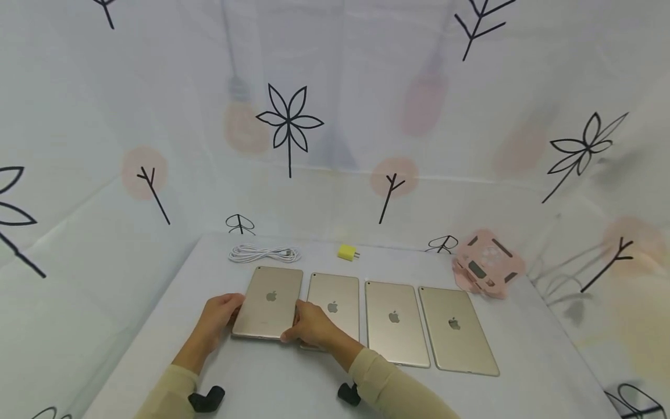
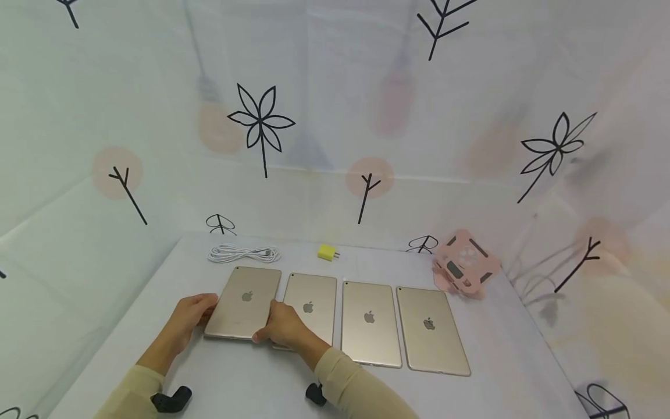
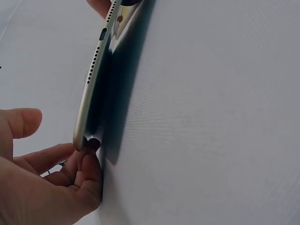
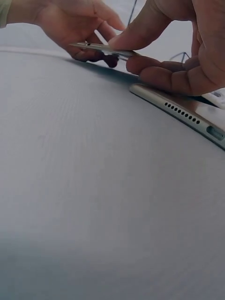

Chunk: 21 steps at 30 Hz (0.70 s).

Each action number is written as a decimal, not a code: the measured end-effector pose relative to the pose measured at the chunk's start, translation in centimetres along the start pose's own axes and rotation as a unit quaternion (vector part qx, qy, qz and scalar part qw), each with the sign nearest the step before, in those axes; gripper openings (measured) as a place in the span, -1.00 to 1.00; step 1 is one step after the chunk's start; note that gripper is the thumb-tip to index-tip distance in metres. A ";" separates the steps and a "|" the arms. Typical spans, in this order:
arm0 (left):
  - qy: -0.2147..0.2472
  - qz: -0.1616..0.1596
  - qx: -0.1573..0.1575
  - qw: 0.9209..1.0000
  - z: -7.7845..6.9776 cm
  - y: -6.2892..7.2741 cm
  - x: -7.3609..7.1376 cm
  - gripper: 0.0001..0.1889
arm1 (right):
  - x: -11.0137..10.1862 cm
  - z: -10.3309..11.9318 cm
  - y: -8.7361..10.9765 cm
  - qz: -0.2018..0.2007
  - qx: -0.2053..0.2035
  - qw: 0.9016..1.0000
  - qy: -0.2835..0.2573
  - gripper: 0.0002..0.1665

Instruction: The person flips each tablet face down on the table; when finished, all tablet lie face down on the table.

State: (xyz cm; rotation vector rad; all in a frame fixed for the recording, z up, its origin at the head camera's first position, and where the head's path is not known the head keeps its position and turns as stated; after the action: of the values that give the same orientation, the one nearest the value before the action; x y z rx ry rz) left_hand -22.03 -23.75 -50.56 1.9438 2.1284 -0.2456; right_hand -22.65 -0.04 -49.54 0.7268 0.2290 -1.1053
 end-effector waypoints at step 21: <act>-0.104 0.018 0.042 0.994 -0.8 0.9 0.3 -0.49 | 0.5 0.7 0.0 -0.015 0.017 0.995 0.095 -0.57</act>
State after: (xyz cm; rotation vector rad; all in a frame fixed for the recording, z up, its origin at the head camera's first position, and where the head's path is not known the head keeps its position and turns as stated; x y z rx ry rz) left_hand -21.25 -23.14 -49.89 1.9062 1.9768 -0.5148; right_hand -22.60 -0.80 -49.30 0.8618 0.3848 -1.0719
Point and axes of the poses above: each hand's wrist, its own y-axis away from the middle knuckle, its own x-axis out of the palm, z = x × y, the point moved 2 cm from there along -y, towards the middle knuckle, and after that the axes turned 15 degrees about x, right-handed, at the moved point
